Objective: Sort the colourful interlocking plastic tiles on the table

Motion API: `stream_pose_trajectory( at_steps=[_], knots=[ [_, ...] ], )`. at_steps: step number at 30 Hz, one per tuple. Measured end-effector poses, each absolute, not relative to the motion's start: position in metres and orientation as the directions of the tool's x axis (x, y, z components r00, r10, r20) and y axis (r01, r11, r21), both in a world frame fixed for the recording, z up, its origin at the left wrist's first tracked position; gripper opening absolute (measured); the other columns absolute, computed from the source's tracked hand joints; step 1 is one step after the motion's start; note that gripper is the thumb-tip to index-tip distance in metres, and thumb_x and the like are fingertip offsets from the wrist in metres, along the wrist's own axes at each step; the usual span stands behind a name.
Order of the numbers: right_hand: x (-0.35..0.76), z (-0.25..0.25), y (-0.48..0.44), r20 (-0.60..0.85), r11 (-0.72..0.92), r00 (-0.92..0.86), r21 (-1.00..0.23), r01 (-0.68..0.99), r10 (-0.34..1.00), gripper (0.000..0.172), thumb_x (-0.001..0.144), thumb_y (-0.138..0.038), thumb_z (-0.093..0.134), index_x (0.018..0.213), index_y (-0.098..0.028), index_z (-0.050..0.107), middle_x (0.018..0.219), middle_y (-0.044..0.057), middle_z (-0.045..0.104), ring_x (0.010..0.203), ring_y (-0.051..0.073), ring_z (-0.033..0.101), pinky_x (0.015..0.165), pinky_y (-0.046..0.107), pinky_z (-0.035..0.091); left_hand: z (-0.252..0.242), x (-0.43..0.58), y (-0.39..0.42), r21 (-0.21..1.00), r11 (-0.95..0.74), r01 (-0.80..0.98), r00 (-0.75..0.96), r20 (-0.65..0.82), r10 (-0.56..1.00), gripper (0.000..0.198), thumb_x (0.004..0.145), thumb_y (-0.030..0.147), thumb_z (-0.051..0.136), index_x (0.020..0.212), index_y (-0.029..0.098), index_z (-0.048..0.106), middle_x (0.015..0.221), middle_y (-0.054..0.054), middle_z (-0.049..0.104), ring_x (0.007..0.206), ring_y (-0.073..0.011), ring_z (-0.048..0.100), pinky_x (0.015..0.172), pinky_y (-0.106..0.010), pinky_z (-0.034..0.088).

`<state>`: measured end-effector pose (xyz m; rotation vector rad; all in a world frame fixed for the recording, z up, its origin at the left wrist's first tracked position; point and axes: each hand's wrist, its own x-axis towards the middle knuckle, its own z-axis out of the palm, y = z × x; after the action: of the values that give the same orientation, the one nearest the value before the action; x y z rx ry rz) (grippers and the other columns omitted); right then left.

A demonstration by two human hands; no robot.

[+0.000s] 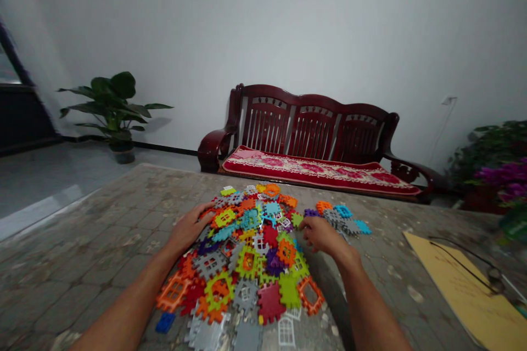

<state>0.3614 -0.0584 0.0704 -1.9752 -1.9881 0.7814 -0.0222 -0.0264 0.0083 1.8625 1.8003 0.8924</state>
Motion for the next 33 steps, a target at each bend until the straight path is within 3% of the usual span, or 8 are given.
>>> stream_pose_trajectory(
  at_steps=[3, 5, 8, 11, 20, 24, 33],
  knots=[
    [0.365, 0.074, -0.053, 0.059, 0.1, -0.084, -0.381, 0.919, 0.995, 0.036, 0.082, -0.008, 0.045, 0.108, -0.016, 0.069, 0.107, 0.011, 0.072, 0.104, 0.022, 0.065, 0.094, 0.032, 0.047, 0.008, -0.023, -0.026, 0.673, -0.09, 0.734, -0.033, 0.168, 0.985, 0.059, 0.085, 0.057, 0.04, 0.129, 0.023, 0.06, 0.134, -0.006, 0.063, 0.12, -0.0279, 0.059, 0.105, -0.042, 0.042],
    [0.365, 0.071, -0.051, 0.156, 0.205, -0.159, -0.346, 0.916, 0.975, 0.043, 0.08, -0.007, 0.047, 0.118, -0.016, 0.065, 0.124, 0.011, 0.066, 0.118, 0.022, 0.058, 0.103, 0.032, 0.04, 0.008, -0.023, -0.026, 0.67, -0.097, 0.736, -0.027, 0.173, 0.985, 0.06, 0.085, 0.057, 0.039, 0.129, 0.023, 0.06, 0.135, -0.007, 0.062, 0.121, -0.0281, 0.058, 0.106, -0.042, 0.041],
    [0.36, 0.06, -0.048, 0.159, 0.296, -0.256, -0.343, 0.891, 0.954, 0.054, 0.077, -0.007, 0.049, 0.13, -0.018, 0.056, 0.135, 0.009, 0.059, 0.127, 0.021, 0.051, 0.108, 0.03, 0.035, 0.008, -0.023, -0.025, 0.665, -0.093, 0.741, -0.029, 0.169, 0.985, 0.059, 0.086, 0.057, 0.039, 0.13, 0.024, 0.06, 0.135, -0.006, 0.062, 0.121, -0.0282, 0.058, 0.106, -0.042, 0.042],
    [0.356, 0.049, -0.048, 0.104, 0.265, -0.245, -0.321, 0.909, 0.964, 0.062, 0.077, -0.012, 0.053, 0.137, -0.021, 0.048, 0.141, 0.008, 0.053, 0.129, 0.022, 0.049, 0.107, 0.03, 0.035, 0.008, -0.023, -0.026, 0.666, -0.096, 0.74, -0.021, 0.165, 0.986, 0.059, 0.086, 0.057, 0.038, 0.131, 0.024, 0.059, 0.135, -0.006, 0.062, 0.122, -0.0277, 0.058, 0.106, -0.042, 0.041],
    [0.352, 0.044, -0.051, 0.069, 0.219, -0.208, -0.249, 0.943, 0.976, 0.058, 0.086, -0.017, 0.049, 0.142, -0.025, 0.04, 0.138, 0.008, 0.052, 0.121, 0.022, 0.054, 0.097, 0.028, 0.041, 0.013, -0.02, -0.028, 0.668, -0.09, 0.738, -0.02, 0.155, 0.988, 0.061, 0.085, 0.057, 0.037, 0.131, 0.022, 0.059, 0.138, -0.007, 0.06, 0.123, -0.0271, 0.056, 0.108, -0.041, 0.039],
    [0.352, 0.042, -0.051, 0.077, 0.218, -0.205, -0.262, 0.94, 0.976, 0.053, 0.084, -0.017, 0.051, 0.136, -0.025, 0.048, 0.132, 0.008, 0.056, 0.116, 0.021, 0.057, 0.095, 0.026, 0.041, 0.012, -0.02, -0.028, 0.666, -0.097, 0.74, -0.028, 0.174, 0.984, 0.06, 0.085, 0.057, 0.038, 0.129, 0.023, 0.06, 0.135, -0.006, 0.062, 0.121, -0.0267, 0.058, 0.107, -0.04, 0.041],
    [0.352, 0.042, -0.045, 0.16, 0.252, -0.202, -0.437, 0.864, 0.966, 0.052, 0.078, -0.015, 0.059, 0.129, -0.018, 0.057, 0.128, 0.009, 0.061, 0.12, 0.021, 0.055, 0.105, 0.029, 0.037, 0.013, -0.019, -0.028, 0.673, -0.087, 0.734, -0.039, 0.17, 0.985, 0.058, 0.084, 0.056, 0.039, 0.128, 0.025, 0.061, 0.136, -0.005, 0.062, 0.121, -0.0273, 0.058, 0.106, -0.041, 0.041]
  ],
)
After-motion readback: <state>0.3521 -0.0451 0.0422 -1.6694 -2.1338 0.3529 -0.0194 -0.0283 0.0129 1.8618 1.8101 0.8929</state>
